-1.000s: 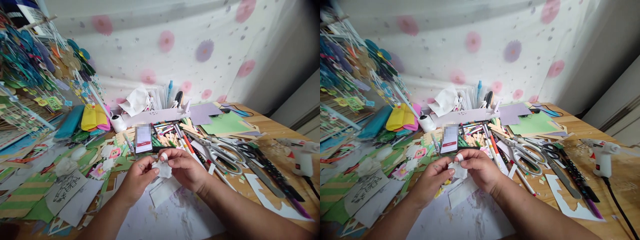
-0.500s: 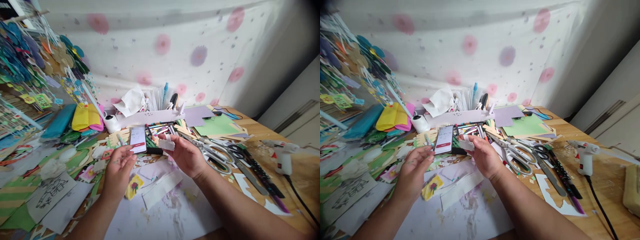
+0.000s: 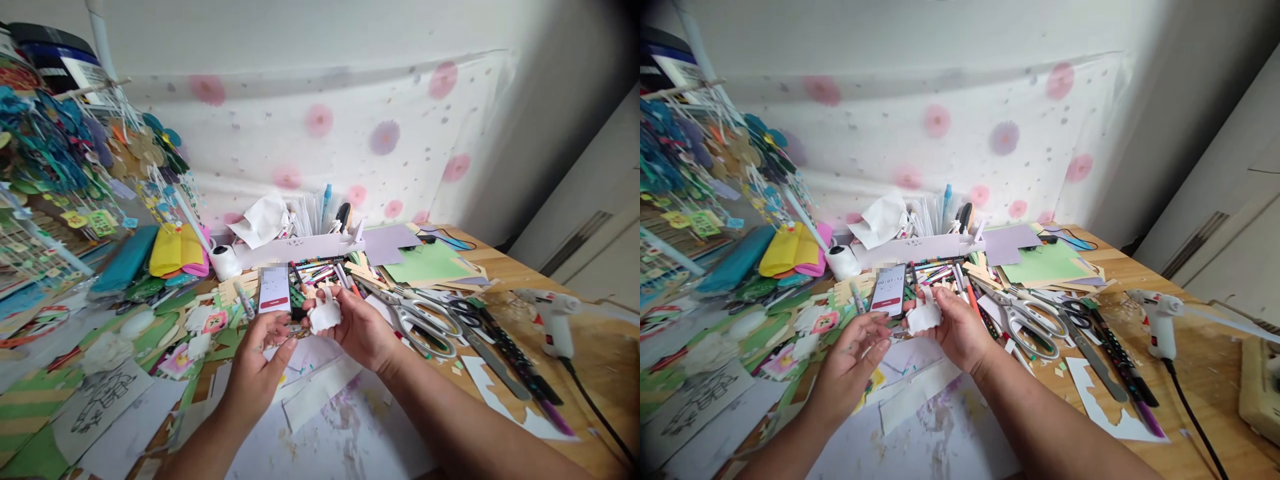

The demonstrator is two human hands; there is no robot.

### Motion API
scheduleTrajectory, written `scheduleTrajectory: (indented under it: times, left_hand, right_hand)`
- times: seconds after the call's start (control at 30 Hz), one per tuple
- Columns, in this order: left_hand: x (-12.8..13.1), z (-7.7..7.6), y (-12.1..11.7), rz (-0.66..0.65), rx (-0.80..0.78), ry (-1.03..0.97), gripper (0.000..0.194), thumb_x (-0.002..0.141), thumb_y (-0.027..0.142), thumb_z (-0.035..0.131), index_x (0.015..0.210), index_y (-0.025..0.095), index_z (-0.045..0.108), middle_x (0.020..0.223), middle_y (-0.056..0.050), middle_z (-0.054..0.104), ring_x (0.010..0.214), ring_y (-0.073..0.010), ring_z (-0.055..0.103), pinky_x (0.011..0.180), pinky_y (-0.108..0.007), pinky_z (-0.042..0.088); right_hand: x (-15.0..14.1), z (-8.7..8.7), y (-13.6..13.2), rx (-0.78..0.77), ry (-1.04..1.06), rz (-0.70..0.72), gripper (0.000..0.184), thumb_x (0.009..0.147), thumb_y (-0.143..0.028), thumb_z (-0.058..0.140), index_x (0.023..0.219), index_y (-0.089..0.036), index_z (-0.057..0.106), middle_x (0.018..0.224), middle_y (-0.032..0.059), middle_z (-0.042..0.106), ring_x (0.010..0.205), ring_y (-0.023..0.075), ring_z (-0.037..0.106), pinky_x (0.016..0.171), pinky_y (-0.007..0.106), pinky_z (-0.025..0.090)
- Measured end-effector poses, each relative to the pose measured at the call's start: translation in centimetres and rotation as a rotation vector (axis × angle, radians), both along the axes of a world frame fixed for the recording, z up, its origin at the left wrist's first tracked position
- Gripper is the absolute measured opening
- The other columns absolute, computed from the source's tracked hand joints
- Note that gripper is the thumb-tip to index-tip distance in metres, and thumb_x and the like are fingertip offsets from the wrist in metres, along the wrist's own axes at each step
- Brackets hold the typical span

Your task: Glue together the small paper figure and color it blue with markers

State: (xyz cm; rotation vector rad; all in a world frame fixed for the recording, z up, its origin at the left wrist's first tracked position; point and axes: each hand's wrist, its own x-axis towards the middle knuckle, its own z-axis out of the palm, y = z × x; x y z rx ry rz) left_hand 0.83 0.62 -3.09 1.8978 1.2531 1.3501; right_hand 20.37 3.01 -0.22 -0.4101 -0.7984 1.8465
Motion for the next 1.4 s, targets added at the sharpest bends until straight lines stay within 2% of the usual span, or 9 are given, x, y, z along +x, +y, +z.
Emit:
scheduleTrajectory:
  times: [0.13,0.3,0.5,0.73,0.87,1.03,1.2,1.33,1.4]
  left_hand:
    - [0.4,-0.2,-0.3,-0.012,0.13,0.092,0.046,0.082,0.025,0.066,0.124,0.029,0.049,0.122,-0.007,0.052,0.102,-0.0216,0.058,0.084,-0.037,0.054]
    - [0.5,0.7,-0.4,0.074,0.293,0.208,0.046,0.079,0.019,0.069,0.121,0.027,0.052,0.119,-0.008,0.051,0.116,-0.026,0.05,0.097,-0.043,0.046]
    - [0.4,1.4,-0.5,0.089,0.322,0.306,0.036,0.078,0.013,0.067,0.111,0.024,0.057,0.109,-0.006,0.056,0.106,-0.0235,0.056,0.092,-0.037,0.048]
    - [0.2,1.8,-0.7,0.069,0.283,0.305,0.03,0.075,0.019,0.073,0.102,0.023,0.061,0.097,-0.004,0.064,0.093,-0.0221,0.063,0.081,-0.031,0.051]
    - [-0.1,1.7,-0.8,0.109,0.208,0.292,0.031,0.075,0.023,0.074,0.102,0.024,0.061,0.093,-0.003,0.068,0.086,-0.022,0.065,0.077,-0.031,0.051]
    - [-0.2,1.1,-0.9,0.151,0.101,0.209,0.03,0.073,0.026,0.074,0.101,0.026,0.063,0.096,-0.003,0.071,0.087,-0.0227,0.066,0.077,-0.032,0.05]
    - [0.1,1.5,-0.9,0.015,-0.229,-0.191,0.044,0.071,0.029,0.074,0.111,0.025,0.057,0.096,-0.003,0.07,0.09,-0.0223,0.066,0.078,-0.032,0.05]
    - [0.2,2.4,-0.7,-0.073,-0.451,-0.385,0.021,0.078,0.036,0.068,0.088,0.019,0.061,0.078,0.0,0.064,0.071,-0.0156,0.059,0.064,-0.025,0.045]
    - [0.1,2.4,-0.6,-0.088,-0.494,-0.404,0.021,0.08,0.038,0.067,0.078,0.018,0.061,0.068,0.002,0.057,0.063,-0.0129,0.052,0.059,-0.024,0.041]
  right_hand:
    - [-1.1,-0.1,-1.2,0.0,0.002,0.034,0.034,0.078,-0.043,0.073,0.103,-0.02,0.069,0.103,0.0047,0.072,0.078,0.0167,0.07,0.065,0.025,0.057]
    - [-1.9,-0.4,-2.2,0.007,0.016,0.096,0.04,0.08,-0.047,0.07,0.111,-0.022,0.07,0.104,0.0043,0.072,0.09,0.0157,0.067,0.074,0.023,0.056]
    - [-1.7,-0.5,-2.3,-0.012,-0.064,0.088,0.041,0.075,-0.05,0.073,0.104,-0.021,0.074,0.102,0.0058,0.072,0.093,0.019,0.063,0.08,0.031,0.054]
    - [-1.4,-0.7,-1.7,-0.058,-0.194,-0.044,0.029,0.068,-0.036,0.081,0.09,-0.02,0.073,0.083,0.0018,0.069,0.072,0.0154,0.061,0.069,0.03,0.051]
    - [-1.2,-0.8,-1.3,-0.064,-0.269,-0.195,0.021,0.07,-0.028,0.081,0.086,-0.02,0.07,0.07,-0.0037,0.064,0.063,0.0097,0.057,0.062,0.022,0.045]
    - [-1.7,-0.9,-1.3,-0.012,-0.297,-0.194,0.038,0.061,-0.025,0.087,0.092,-0.02,0.065,0.067,-0.0042,0.065,0.06,0.0113,0.058,0.062,0.026,0.046]
    - [-1.9,-1.2,-1.2,0.036,-0.301,-0.236,0.04,0.061,-0.022,0.087,0.092,-0.021,0.062,0.067,-0.0051,0.066,0.063,0.0115,0.06,0.066,0.026,0.044]
    - [-1.7,-1.4,-1.0,0.06,-0.316,-0.243,0.041,0.062,-0.023,0.086,0.093,-0.022,0.06,0.066,-0.0057,0.066,0.061,0.0113,0.058,0.063,0.025,0.043]
    - [-1.7,-1.5,-1.0,0.069,-0.332,-0.236,0.041,0.063,-0.023,0.086,0.095,-0.022,0.06,0.066,-0.0059,0.065,0.06,0.011,0.058,0.062,0.025,0.043]
